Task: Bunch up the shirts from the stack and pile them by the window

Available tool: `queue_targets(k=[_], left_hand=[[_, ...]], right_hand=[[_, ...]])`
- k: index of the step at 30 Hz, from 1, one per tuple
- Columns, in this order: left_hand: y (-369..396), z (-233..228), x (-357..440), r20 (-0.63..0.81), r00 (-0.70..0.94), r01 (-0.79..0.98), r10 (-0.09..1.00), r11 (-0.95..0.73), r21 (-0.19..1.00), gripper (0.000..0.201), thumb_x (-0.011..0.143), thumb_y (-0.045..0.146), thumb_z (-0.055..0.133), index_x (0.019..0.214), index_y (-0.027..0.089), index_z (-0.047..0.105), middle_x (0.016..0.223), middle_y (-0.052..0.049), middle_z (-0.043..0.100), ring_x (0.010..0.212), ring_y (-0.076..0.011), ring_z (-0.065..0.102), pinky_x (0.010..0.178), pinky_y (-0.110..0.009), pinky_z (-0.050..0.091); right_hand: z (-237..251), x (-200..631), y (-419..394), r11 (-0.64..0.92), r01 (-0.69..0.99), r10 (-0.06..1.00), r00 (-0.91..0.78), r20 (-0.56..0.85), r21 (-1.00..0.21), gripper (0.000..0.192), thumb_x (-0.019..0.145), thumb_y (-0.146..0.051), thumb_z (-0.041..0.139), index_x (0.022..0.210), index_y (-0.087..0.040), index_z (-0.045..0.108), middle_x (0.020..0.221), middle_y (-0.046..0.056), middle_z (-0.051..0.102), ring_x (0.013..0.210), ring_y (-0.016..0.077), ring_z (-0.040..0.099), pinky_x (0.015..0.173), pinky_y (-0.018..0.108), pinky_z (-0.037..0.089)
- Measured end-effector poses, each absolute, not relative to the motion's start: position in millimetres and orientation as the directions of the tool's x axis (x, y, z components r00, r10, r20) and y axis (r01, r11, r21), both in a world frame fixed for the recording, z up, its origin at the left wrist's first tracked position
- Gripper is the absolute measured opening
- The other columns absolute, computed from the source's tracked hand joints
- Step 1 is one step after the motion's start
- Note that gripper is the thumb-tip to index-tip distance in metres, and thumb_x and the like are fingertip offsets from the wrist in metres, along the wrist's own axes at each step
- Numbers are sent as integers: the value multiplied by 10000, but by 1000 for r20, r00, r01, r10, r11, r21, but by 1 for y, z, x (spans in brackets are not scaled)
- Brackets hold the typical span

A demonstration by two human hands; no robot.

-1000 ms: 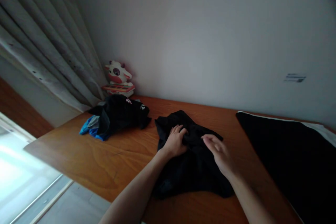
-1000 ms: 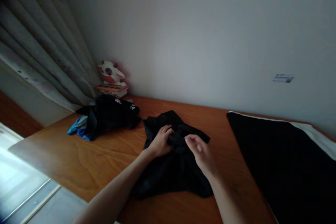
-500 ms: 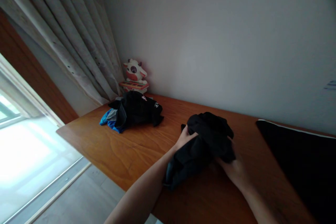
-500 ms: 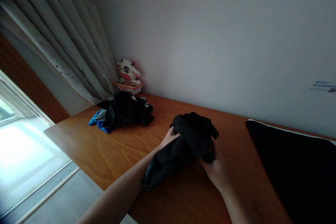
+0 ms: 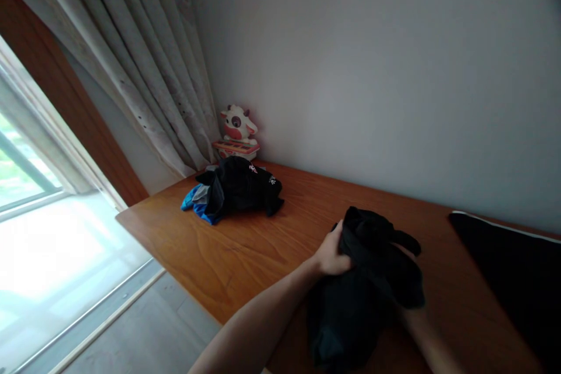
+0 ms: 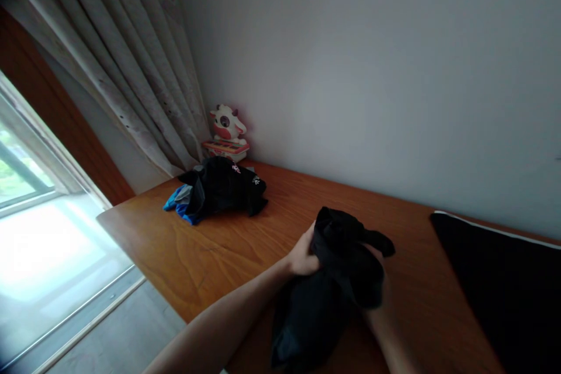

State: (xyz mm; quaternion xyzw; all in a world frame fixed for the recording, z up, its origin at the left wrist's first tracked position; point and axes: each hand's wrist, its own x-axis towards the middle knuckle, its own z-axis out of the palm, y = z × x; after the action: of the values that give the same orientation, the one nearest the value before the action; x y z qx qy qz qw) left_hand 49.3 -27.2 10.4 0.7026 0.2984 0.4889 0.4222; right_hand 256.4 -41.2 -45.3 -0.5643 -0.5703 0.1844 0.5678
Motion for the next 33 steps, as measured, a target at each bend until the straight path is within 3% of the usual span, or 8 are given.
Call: queue_targets(k=[5, 13, 17, 22, 24, 26, 30, 33], left_hand=[[-16, 52, 32, 499, -36, 45, 866, -498, 866, 629, 719, 279, 719, 1305, 193, 509, 1296, -88, 652, 1228, -288, 598, 1096, -438, 472], [35, 194, -105, 770, -399, 555, 498, -537, 635, 635, 748, 115, 627, 1355, 166, 450, 1327, -97, 623, 1277, -238, 565, 1133, -382, 428], [52, 209, -166, 696, -317, 820, 644, -182, 543, 608, 774, 129, 660, 1347, 146, 459, 1363, -132, 598, 1291, -304, 562, 1106, -490, 444], [46, 162, -189, 410, -321, 890, 854, 124, 438, 660, 664, 176, 784, 1277, 106, 549, 1484, -285, 481, 1398, -569, 370, 1012, -884, 189], [40, 139, -181, 431, -261, 914, 864, 78, 397, 622, 742, 201, 719, 1325, 117, 518, 1595, -245, 352, 1481, -533, 231, 1103, -822, 107], [37, 119, -164, 605, -29, 971, 796, -120, 205, 571, 876, 242, 534, 1434, 188, 427, 1678, -125, 220, 1528, -449, 163, 1168, -742, 87], [30, 79, -95, 598, 422, 757, 681, -628, 180, 401, 861, 350, 522, 1239, 253, 614, 1437, -78, 554, 1313, -349, 528, 1146, -566, 385], [7, 55, -18, 505, 620, 563, 600, -789, 246, 280, 898, 313, 544, 1120, 254, 704, 1400, -124, 577, 1273, -346, 554, 1078, -568, 460]], right_hand=[[-31, 246, -52, 322, 238, 865, 320, 387, -916, 852, 640, -643, 787, 1325, -273, 442, 1295, 151, 587, 1052, 288, 649, 837, 456, 574], [-28, 253, -52, 186, 273, 873, 395, 286, -944, 554, 771, -629, 681, 1122, -212, 577, 1115, 129, 636, 983, 260, 658, 786, 391, 553], [-22, 249, -51, 194, 297, 867, 395, 305, -935, 525, 776, -632, 652, 1078, -208, 586, 1145, 150, 647, 949, 250, 661, 756, 379, 546], [-22, 239, -54, 253, 298, 846, 394, 360, -920, 488, 802, -623, 625, 1061, -213, 576, 1119, 155, 666, 902, 235, 660, 763, 394, 553], [-15, 234, -57, 257, 302, 840, 399, 367, -918, 472, 814, -617, 613, 1043, -206, 575, 1071, 149, 676, 877, 232, 661, 761, 400, 558], [5, 233, -61, 294, 292, 815, 421, 398, -910, 451, 838, -602, 599, 1041, -199, 577, 1083, 155, 674, 928, 243, 666, 794, 415, 565], [64, 252, -94, 471, 332, 624, 530, 574, -818, 277, 938, -445, 589, 1105, -224, 598, 1118, 115, 673, 1044, 232, 660, 933, 435, 538], [60, 276, -173, 540, 385, 455, 614, 645, -748, 251, 952, -314, 597, 1194, -252, 611, 1169, 98, 669, 1109, 268, 655, 954, 500, 533]])
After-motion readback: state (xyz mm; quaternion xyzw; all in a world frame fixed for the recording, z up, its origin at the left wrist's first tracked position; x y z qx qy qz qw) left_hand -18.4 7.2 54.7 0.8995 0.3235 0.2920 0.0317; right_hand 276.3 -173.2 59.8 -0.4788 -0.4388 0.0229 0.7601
